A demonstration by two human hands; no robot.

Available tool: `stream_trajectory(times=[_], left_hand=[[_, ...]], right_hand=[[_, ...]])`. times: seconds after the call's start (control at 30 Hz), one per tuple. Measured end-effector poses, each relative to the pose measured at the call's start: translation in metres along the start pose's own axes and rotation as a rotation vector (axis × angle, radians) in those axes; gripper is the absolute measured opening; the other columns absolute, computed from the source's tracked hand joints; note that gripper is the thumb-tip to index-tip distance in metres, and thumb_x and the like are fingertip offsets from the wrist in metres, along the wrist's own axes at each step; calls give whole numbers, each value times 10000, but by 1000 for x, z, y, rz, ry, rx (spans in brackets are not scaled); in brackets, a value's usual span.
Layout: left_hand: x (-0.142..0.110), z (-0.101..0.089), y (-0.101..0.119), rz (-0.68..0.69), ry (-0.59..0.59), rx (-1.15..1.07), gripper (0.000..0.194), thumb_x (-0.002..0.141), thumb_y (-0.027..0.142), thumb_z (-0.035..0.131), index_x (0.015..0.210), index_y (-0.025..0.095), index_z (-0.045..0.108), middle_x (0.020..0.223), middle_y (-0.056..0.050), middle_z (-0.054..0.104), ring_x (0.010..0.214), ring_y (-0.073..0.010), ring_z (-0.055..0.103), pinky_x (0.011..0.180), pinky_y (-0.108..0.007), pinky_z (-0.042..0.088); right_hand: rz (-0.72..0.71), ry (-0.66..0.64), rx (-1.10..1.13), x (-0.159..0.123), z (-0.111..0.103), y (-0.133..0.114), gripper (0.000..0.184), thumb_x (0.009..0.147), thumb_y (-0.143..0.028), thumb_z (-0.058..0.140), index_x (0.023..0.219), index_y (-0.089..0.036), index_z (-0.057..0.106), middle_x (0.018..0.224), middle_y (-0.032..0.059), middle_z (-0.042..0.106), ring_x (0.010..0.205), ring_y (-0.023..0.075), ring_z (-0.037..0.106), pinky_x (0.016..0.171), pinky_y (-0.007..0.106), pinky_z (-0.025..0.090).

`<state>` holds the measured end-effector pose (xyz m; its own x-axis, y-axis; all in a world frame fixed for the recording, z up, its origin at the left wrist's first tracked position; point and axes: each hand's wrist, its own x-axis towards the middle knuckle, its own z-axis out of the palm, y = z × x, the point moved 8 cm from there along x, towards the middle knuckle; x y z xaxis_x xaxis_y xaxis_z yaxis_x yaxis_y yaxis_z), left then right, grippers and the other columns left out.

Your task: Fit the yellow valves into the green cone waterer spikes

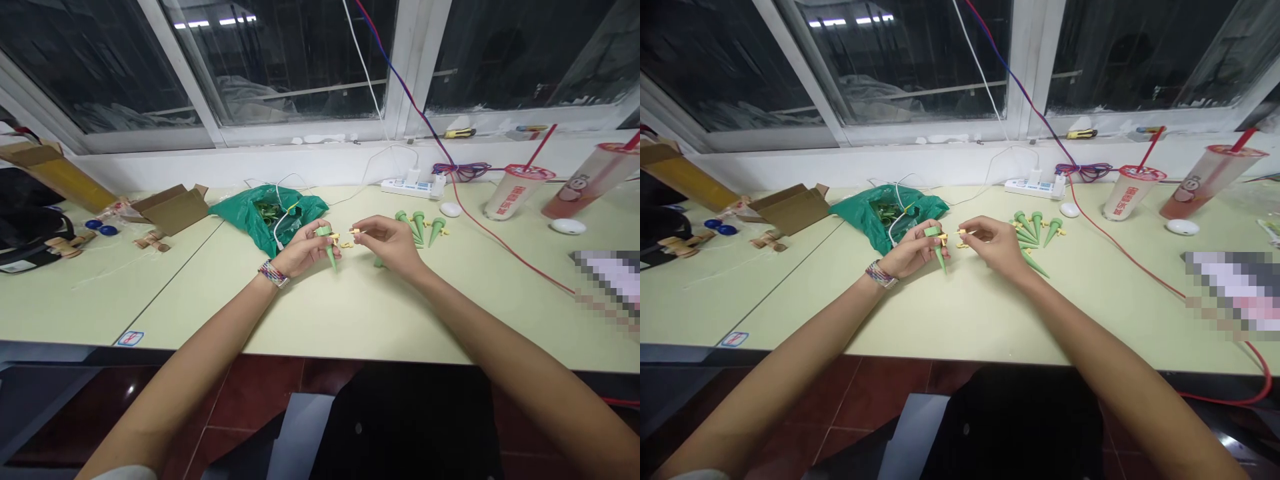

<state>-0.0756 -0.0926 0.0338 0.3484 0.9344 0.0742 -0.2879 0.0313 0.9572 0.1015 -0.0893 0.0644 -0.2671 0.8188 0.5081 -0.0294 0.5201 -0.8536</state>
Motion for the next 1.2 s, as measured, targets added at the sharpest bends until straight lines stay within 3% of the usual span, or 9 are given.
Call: stream_trajectory(times=[0.27, 0.6, 0.87, 0.97, 1.07, 1.2], left_hand=[[0, 2, -1, 32, -23, 119, 378, 793, 240, 848, 1006, 186, 539, 871, -6, 717, 731, -172, 763, 693, -264, 584], [-1, 5, -5, 34, -25, 171, 395, 793, 268, 853, 1035, 190, 550, 868, 0, 715, 709, -159, 755, 631, -232, 542], [-3, 5, -3, 98, 1, 325, 374, 813, 324, 848, 1032, 196, 573, 833, 4, 709, 702, -162, 757, 585, -213, 484], [-4, 4, -1, 104, 12, 329, 380, 818, 325, 844, 1053, 199, 574, 827, 8, 707, 703, -162, 758, 592, -215, 485], [-4, 2, 0, 121, 25, 332, 373, 819, 314, 843, 1057, 199, 580, 831, 13, 705, 702, -157, 758, 597, -212, 493], [-3, 0, 1, 122, 23, 342, 361, 821, 303, 841, 1049, 196, 582, 846, 13, 710, 699, -149, 756, 593, -203, 497]], right_hand=[[8, -44, 4, -5, 10, 6, 230, 852, -406, 800, 960, -203, 791, 875, 45, 773, 771, 181, 707, 692, 316, 587], [-44, -64, -95, -7, 13, 0, 162, 874, -341, 762, 949, -201, 794, 902, 49, 793, 771, 179, 720, 673, 294, 566], [-151, -173, -375, -14, 23, -7, 239, 1008, -369, 619, 902, -207, 760, 833, 30, 792, 693, 160, 665, 688, 300, 503], [-155, -163, -448, -14, 21, -8, 176, 999, -350, 620, 1029, -214, 729, 878, 31, 792, 697, 163, 679, 699, 298, 501], [-174, -178, -417, -15, 22, -9, 243, 935, -275, 666, 1173, -222, 665, 949, 29, 787, 723, 163, 696, 698, 283, 512], [-198, -215, -428, -15, 25, -9, 133, 982, -267, 600, 1051, -214, 699, 946, 34, 779, 743, 158, 684, 695, 273, 478]])
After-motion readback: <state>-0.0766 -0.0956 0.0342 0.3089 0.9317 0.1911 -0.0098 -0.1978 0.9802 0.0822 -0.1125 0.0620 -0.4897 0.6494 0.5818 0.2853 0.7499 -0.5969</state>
